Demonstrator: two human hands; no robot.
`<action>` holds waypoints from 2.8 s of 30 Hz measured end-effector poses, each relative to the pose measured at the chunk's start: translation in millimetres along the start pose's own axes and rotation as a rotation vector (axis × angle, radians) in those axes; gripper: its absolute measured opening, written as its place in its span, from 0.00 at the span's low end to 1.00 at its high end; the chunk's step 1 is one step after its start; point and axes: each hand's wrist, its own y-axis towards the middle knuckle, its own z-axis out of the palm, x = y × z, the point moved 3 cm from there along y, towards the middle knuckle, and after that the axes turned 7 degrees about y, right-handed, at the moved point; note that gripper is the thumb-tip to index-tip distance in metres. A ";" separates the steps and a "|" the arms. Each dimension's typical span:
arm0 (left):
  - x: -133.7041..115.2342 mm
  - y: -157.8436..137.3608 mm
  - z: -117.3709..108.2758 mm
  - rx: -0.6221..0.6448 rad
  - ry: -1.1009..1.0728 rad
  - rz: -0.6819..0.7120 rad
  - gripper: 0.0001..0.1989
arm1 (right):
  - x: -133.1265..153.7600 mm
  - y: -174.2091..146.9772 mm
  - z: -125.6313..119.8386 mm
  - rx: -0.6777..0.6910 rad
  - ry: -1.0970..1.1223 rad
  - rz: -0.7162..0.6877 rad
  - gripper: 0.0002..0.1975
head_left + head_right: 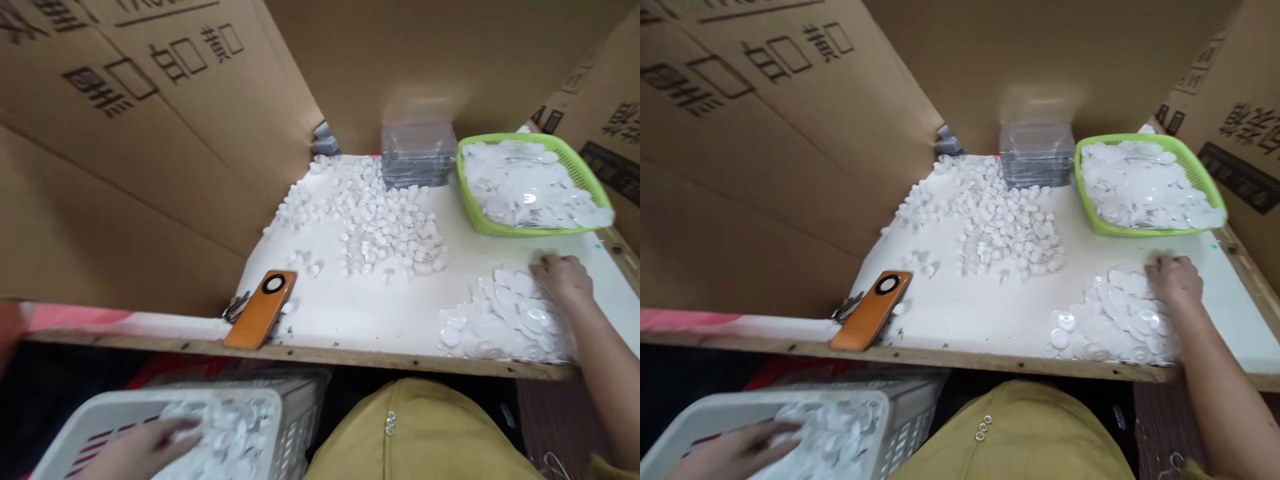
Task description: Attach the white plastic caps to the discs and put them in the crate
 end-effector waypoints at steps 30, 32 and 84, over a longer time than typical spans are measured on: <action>-324.9 90.8 2.8 -0.574 -0.013 0.684 0.10 | 158.2 -115.4 86.2 0.683 0.864 -0.247 0.14; -325.0 96.3 -1.5 -0.577 -0.019 0.639 0.11 | 164.0 -120.0 86.7 0.703 0.888 -0.260 0.13; -303.6 101.9 -21.7 -0.051 -0.410 0.467 0.09 | 218.9 -142.2 119.4 0.915 0.644 -0.256 0.09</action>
